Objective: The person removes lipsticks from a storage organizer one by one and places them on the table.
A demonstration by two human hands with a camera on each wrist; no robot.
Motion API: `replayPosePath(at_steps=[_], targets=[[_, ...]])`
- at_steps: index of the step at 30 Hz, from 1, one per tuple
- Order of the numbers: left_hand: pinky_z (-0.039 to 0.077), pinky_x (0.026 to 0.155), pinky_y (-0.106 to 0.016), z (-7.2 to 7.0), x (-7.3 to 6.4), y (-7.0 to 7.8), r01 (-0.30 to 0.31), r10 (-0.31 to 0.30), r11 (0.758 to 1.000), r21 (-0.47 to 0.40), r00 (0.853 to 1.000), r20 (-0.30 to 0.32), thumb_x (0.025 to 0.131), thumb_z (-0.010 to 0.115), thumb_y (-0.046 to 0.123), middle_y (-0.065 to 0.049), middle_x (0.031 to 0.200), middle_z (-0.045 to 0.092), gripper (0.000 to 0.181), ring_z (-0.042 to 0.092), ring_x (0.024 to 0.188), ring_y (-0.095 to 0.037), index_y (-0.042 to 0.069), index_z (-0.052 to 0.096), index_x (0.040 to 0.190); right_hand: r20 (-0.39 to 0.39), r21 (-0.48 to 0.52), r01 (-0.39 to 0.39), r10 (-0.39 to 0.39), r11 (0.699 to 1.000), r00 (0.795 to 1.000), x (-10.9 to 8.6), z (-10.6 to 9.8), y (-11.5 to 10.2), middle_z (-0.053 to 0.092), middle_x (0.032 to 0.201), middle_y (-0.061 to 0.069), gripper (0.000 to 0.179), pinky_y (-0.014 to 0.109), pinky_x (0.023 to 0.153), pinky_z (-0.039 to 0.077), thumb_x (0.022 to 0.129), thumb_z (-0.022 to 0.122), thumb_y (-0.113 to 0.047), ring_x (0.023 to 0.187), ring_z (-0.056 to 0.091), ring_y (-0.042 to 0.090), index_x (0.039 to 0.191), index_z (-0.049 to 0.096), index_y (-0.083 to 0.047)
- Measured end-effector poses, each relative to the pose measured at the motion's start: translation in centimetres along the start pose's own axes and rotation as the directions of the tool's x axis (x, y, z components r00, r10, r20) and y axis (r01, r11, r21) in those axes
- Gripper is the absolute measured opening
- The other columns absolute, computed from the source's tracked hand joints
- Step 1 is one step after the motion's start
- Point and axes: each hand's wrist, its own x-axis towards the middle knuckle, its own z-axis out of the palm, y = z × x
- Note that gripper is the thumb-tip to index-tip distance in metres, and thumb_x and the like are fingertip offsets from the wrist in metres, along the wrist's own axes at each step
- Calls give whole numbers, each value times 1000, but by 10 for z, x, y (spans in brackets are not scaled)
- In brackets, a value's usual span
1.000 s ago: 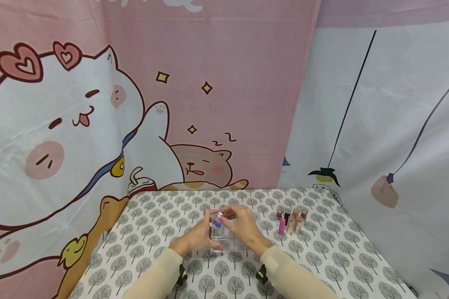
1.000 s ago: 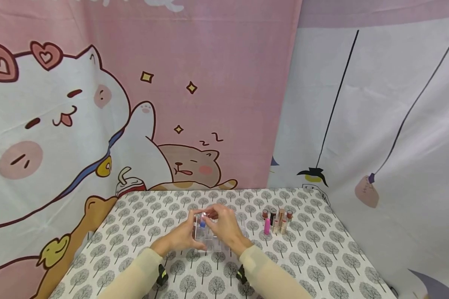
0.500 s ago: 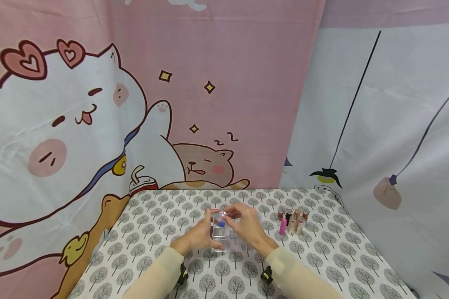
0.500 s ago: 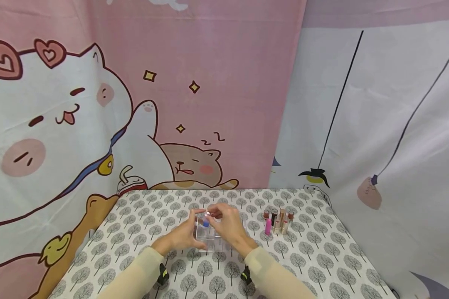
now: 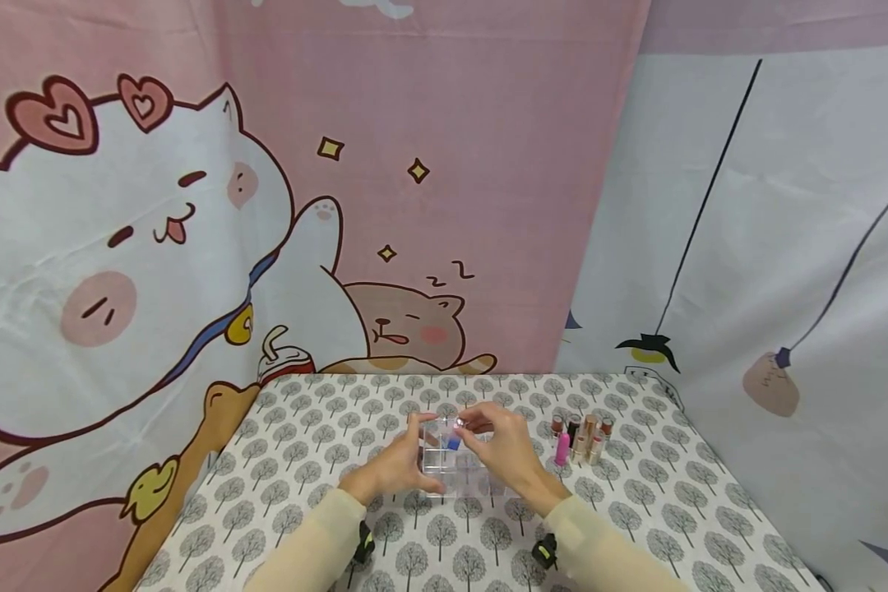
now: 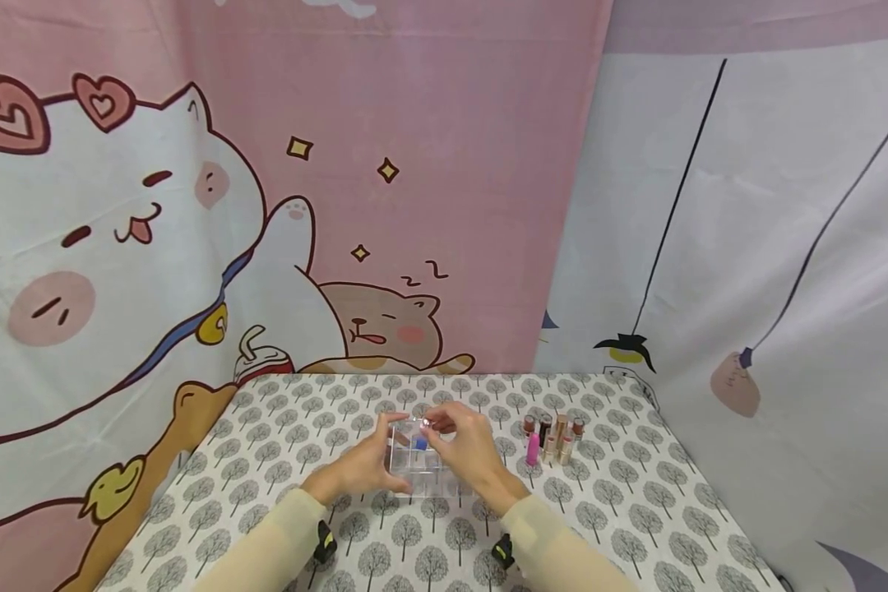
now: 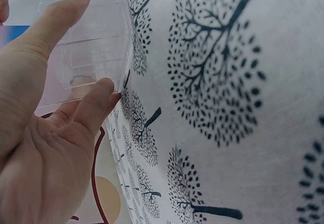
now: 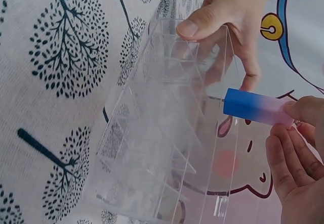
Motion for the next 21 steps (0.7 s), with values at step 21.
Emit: replayPosePath(at_steps=[21], targets=[[60, 80, -26, 2, -4, 6, 33, -33, 999, -21, 999, -9, 84, 108, 17, -26, 153, 66, 128, 72, 102, -32, 22, 22, 178, -56, -39, 8, -10, 999, 998, -11, -37, 8, 88, 108, 5, 27, 36, 82, 76, 95, 97, -5, 90, 86, 17, 119, 84, -7]])
